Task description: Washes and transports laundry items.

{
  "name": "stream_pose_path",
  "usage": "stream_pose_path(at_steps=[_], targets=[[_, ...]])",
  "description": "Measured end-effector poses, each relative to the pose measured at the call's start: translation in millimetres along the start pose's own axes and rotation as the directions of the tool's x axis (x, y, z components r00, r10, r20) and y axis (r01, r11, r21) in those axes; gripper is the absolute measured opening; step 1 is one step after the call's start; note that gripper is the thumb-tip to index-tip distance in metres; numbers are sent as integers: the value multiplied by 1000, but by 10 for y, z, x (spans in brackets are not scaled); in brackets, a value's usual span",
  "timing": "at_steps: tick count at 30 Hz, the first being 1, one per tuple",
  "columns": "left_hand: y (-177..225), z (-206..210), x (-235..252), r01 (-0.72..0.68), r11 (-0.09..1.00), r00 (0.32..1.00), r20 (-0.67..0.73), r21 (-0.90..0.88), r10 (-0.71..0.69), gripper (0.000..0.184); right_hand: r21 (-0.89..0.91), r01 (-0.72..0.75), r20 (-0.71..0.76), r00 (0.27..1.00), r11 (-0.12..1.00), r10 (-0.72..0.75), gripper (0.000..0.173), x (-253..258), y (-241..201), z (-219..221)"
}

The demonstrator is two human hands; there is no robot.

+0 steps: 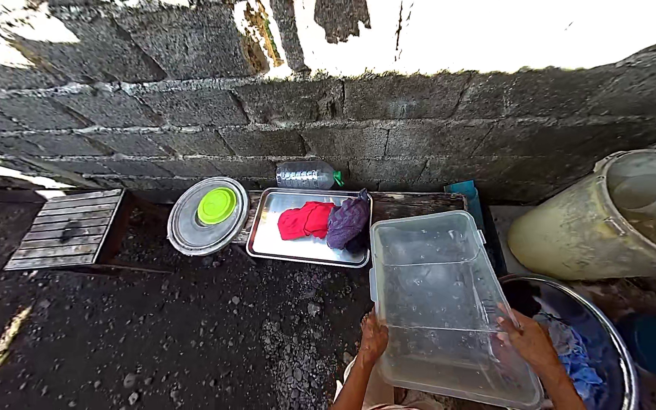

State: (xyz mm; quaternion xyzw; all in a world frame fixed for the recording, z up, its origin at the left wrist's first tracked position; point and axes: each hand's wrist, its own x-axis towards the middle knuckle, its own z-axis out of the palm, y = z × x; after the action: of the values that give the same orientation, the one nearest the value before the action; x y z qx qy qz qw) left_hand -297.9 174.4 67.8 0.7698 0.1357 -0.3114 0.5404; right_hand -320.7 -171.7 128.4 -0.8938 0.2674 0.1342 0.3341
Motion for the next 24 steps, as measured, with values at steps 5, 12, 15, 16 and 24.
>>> stream_pose_path(at_steps=[5, 12, 15, 16, 24], targets=[[-305, 1, -419, -12, 1000, 998, -66, -22, 11, 63, 50, -4, 53, 999, 999, 1, 36, -290, 150, 215], [-649, -238, -710, -10, 998, 984, -179, -67, -2, 63, 137, 56, 127, 989, 989, -74, 39, -458, 53, 587], [-644, -449, -842, -16, 1000, 979, -202, 1, 16, 61, 214, 24, 167, 984, 976, -61, 40, -603, -58, 732], [-625, -502, -899, -28, 999, 979, -200, 19, 31, 63, 243, -5, 174, 984, 970, -39, 41, -668, -47, 784], [-474, -739, -953, -46, 982, 991, -115, 185, 68, 61, 316, -111, 141, 988, 942, 69, 41, -1116, 78, 899]])
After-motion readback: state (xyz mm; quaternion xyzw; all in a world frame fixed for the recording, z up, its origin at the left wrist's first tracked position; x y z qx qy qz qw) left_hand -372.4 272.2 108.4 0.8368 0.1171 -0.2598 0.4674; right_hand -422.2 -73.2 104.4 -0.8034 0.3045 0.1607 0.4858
